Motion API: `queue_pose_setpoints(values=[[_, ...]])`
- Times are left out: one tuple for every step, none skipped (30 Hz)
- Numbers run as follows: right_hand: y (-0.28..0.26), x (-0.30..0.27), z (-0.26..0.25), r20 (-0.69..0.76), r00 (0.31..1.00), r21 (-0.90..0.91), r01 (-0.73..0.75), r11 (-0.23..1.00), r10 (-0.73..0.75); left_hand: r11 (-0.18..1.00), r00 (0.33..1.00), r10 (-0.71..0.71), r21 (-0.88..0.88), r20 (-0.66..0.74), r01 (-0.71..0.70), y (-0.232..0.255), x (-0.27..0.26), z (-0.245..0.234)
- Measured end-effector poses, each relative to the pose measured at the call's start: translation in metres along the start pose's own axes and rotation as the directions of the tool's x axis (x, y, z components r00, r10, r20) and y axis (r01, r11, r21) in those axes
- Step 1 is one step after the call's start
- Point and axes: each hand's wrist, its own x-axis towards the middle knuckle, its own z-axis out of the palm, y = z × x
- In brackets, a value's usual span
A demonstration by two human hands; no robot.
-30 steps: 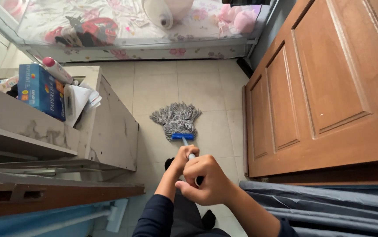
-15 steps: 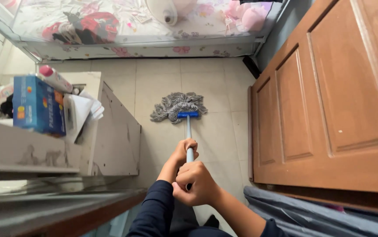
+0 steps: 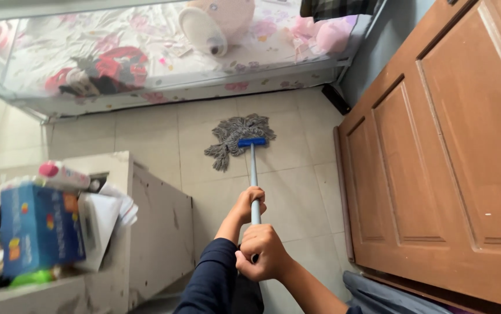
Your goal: Mopping the tiled floor in a bedroom area around the furniture.
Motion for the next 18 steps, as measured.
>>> queue_pose_setpoints(values=[[0.007, 0.004, -0.002, -0.009, 1.0, -0.007, -0.002, 1.0, 0.002, 1.0, 1.0, 0.006, -0.002, 0.01, -0.006, -0.006, 0.008, -0.001], [0.014, 0.007, -0.003, -0.01, 1.0, -0.01, -0.012, 1.0, 0.012, 0.999, 1.0, 0.026, 0.02, 0.0, -0.026, -0.012, 0.015, -0.001], [0.02, 0.009, -0.005, -0.011, 1.0, -0.013, -0.025, 1.0, 0.024, 0.998, 0.999, 0.043, 0.041, -0.009, -0.043, -0.016, 0.02, 0.0], [0.026, 0.011, -0.006, -0.019, 0.999, -0.019, -0.029, 0.999, 0.029, 0.998, 0.999, 0.047, 0.037, 0.001, -0.047, -0.017, 0.025, -0.001], [0.032, 0.013, -0.009, -0.018, 0.999, -0.018, -0.041, 0.999, 0.04, 0.999, 0.999, 0.029, 0.046, -0.014, -0.028, -0.017, 0.032, -0.001], [0.038, 0.015, -0.011, -0.018, 0.998, -0.018, -0.052, 0.998, 0.052, 0.998, 1.0, 0.011, 0.055, -0.029, -0.01, -0.017, 0.038, 0.0], [0.04, 0.017, -0.014, -0.024, 0.998, -0.026, -0.055, 0.998, 0.054, 0.999, 1.0, 0.017, 0.051, -0.022, -0.016, -0.02, 0.042, 0.001], [0.042, 0.018, -0.016, -0.025, 0.997, -0.024, -0.076, 0.997, 0.075, 0.998, 0.999, 0.007, 0.06, -0.036, -0.005, -0.022, 0.045, 0.003], [0.043, 0.018, -0.018, -0.024, 0.995, -0.021, -0.098, 0.995, 0.097, 0.998, 0.999, -0.005, 0.07, -0.051, 0.008, -0.023, 0.046, 0.006], [0.044, 0.016, -0.021, -0.029, 0.995, -0.028, -0.1, 0.995, 0.099, 0.998, 0.999, 0.0, 0.065, -0.045, 0.003, -0.022, 0.048, 0.01], [0.043, 0.014, -0.022, -0.025, 0.993, -0.027, -0.115, 0.993, 0.115, 0.998, 0.998, -0.003, 0.058, -0.06, 0.006, -0.02, 0.046, 0.011], [0.042, 0.012, -0.023, -0.021, 0.991, -0.026, -0.13, 0.991, 0.13, 0.999, 0.997, -0.005, 0.051, -0.075, 0.009, -0.018, 0.044, 0.013], [0.042, 0.005, -0.021, -0.023, 0.992, -0.025, -0.128, 0.991, 0.127, 0.999, 0.997, -0.003, 0.053, -0.075, 0.007, -0.02, 0.039, 0.015], [0.042, -0.002, -0.019, -0.008, 0.991, -0.035, -0.134, 0.99, 0.134, 0.999, 0.998, -0.008, 0.041, -0.055, 0.01, -0.021, 0.033, 0.017], [0.042, -0.01, -0.019, 0.009, 0.99, -0.048, -0.138, 0.989, 0.139, 1.0, 0.999, -0.009, 0.028, -0.038, 0.01, -0.021, 0.028, 0.02], [0.037, -0.014, -0.02, 0.009, 0.991, -0.05, -0.133, 0.99, 0.134, 1.0, 0.999, -0.005, 0.03, -0.041, 0.006, -0.016, 0.025, 0.022], [0.032, -0.021, -0.019, 0.008, 0.988, -0.045, -0.153, 0.987, 0.153, 0.997, 0.999, -0.034, 0.061, -0.021, 0.035, -0.011, 0.018, 0.024], [0.025, -0.028, -0.018, 0.007, 0.985, -0.039, -0.172, 0.984, 0.173, 0.994, 0.998, -0.064, 0.093, -0.003, 0.064, -0.006, 0.011, 0.027]])
